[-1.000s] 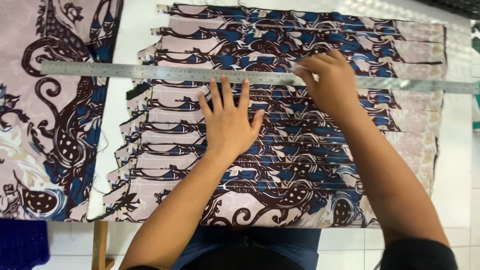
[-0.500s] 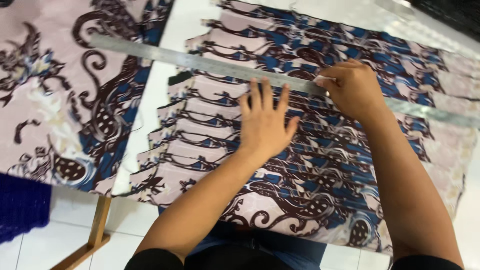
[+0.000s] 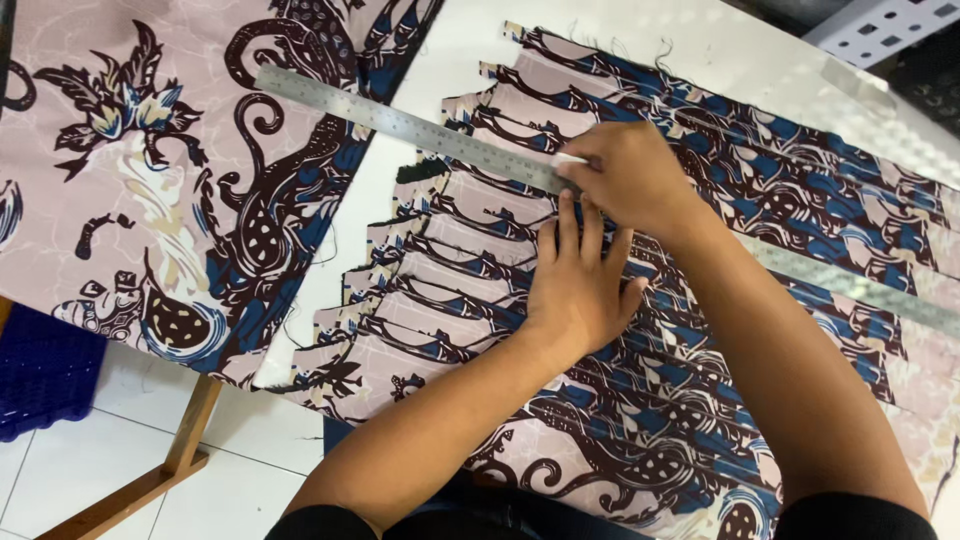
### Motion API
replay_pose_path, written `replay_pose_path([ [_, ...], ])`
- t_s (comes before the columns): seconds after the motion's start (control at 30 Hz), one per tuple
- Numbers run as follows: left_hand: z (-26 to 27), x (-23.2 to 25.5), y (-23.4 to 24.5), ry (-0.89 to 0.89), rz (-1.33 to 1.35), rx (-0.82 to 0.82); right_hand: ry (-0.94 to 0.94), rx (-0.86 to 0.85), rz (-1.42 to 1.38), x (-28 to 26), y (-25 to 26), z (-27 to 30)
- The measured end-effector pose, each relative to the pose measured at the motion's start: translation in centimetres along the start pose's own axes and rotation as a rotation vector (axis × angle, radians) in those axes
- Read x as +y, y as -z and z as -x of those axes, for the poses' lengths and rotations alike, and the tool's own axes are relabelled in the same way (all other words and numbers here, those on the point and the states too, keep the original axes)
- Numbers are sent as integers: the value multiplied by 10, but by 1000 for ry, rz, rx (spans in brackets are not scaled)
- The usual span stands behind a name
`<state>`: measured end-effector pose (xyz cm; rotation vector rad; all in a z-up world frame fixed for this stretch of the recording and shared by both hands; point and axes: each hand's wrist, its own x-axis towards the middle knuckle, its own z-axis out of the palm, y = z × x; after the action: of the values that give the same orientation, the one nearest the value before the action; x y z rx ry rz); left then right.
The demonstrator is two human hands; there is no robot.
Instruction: The person uses a metal ruler and white chalk to mark straight lines across a stack of patterned fabric pieces on a table. They repeatedly reposition the ruler and draw lines along its edge to create evenly spaced markings.
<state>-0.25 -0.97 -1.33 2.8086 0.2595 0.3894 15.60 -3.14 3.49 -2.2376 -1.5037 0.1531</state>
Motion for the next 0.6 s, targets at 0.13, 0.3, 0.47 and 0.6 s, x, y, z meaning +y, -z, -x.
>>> replay_pose_path([
  [0.13,-2,3,2,19,32,-56,163,51,-13,-11,-22,-38],
  [0.3,-3,0,11,-8,6,-135,153,52,-28,-39,-48,-79],
  [0.47,-5,-4,11,-20,-7,-190,-101,163,-240,-34,-30,-66],
  [0.6,-3,-3,2,-20,14,33,-184,247,-162,12,22,10],
])
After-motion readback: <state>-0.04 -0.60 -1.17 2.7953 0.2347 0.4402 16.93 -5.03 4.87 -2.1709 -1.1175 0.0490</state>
